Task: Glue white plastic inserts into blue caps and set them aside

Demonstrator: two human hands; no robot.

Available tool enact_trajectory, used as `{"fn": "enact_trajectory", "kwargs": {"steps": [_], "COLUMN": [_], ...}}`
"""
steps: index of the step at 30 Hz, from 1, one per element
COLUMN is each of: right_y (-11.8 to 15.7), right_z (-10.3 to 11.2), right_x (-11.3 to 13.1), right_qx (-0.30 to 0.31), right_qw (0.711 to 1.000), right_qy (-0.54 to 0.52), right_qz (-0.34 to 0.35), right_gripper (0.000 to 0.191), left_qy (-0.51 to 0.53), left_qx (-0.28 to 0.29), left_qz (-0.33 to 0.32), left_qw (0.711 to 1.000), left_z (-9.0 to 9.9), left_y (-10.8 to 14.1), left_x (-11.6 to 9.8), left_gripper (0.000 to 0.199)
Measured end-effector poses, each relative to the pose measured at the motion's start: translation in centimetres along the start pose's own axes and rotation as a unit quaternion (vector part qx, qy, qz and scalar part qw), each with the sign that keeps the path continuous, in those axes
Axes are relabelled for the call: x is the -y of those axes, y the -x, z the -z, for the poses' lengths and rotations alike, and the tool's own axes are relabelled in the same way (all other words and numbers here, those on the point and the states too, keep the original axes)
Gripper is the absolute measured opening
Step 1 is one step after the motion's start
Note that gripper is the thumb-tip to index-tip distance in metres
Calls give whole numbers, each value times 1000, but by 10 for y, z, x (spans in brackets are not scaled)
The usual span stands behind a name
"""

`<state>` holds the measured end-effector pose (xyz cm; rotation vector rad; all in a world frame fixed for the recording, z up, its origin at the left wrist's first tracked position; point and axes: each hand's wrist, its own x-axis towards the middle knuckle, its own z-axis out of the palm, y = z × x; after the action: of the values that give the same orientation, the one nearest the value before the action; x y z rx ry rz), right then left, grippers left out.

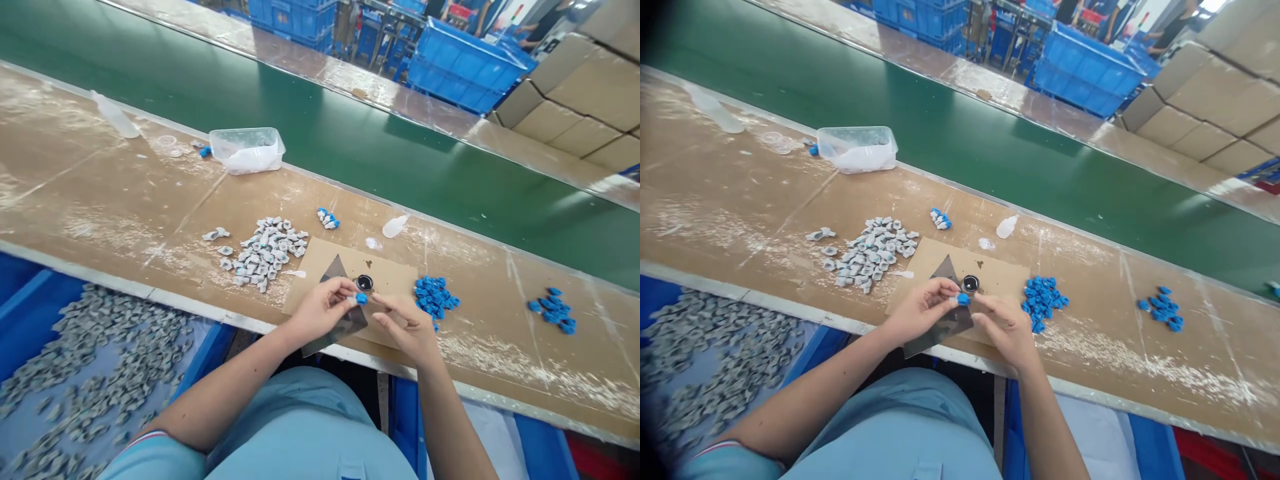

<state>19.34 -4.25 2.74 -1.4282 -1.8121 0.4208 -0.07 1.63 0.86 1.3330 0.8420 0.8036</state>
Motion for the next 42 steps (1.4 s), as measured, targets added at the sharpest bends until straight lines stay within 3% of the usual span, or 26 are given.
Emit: {"fn": "enact_trajectory", "kwargs": {"steps": [3, 7, 10, 13, 16, 19, 21, 23, 27, 31, 33, 36, 39, 42], "right_y": [5, 16, 22, 24, 24, 23, 22, 18, 9, 7, 8, 7, 2, -5], "right_z": [28, 56, 59, 52, 46, 41, 38, 35, 26, 17, 14, 11, 8, 5], "right_x": [-19, -44, -53, -56, -56, -54, -51, -49, -42, -34, -30, -25, -20, -17], "right_qx": [-49, 43, 97, 102, 66, -5, -27, -11, 28, -13, -28, -38, -42, -36], "right_qw": [987, 954, 935, 936, 943, 955, 964, 974, 983, 987, 989, 994, 997, 999], "right_qy": [141, 289, 338, 337, 324, 297, 263, 226, 182, 130, 85, 37, 20, 17], "right_qz": [-56, -71, -48, -11, 16, -1, -24, -26, -14, -90, -116, -100, -60, -33], "right_gripper": [21, 23, 26, 27, 27, 32, 33, 33, 39, 42, 40, 32, 21, 16], "left_qy": [-137, -287, -345, -377, -404, -433, -457, -482, -547, -618, -630, -580, -439, -238], "left_qx": [-71, -128, -138, -128, -153, -184, -176, -146, -90, -65, -68, -115, -165, -152], "left_qz": [-16, -12, -5, -9, -28, -46, -57, -68, -76, -59, -63, -115, -157, -101], "left_qw": [988, 949, 928, 917, 902, 881, 870, 861, 829, 781, 771, 798, 869, 954], "left_z": [21, 47, 54, 59, 72, 91, 102, 107, 96, 80, 77, 76, 68, 49], "left_y": [-25, -70, -96, -107, -97, -72, -52, -36, -27, -37, -40, -35, -21, -5], "left_x": [-15, -29, -30, -29, -32, -37, -38, -36, -24, -13, -10, -8, -8, -5], "left_gripper": [19, 18, 18, 20, 25, 22, 16, 12, 13, 9, 14, 20, 19, 13]}}
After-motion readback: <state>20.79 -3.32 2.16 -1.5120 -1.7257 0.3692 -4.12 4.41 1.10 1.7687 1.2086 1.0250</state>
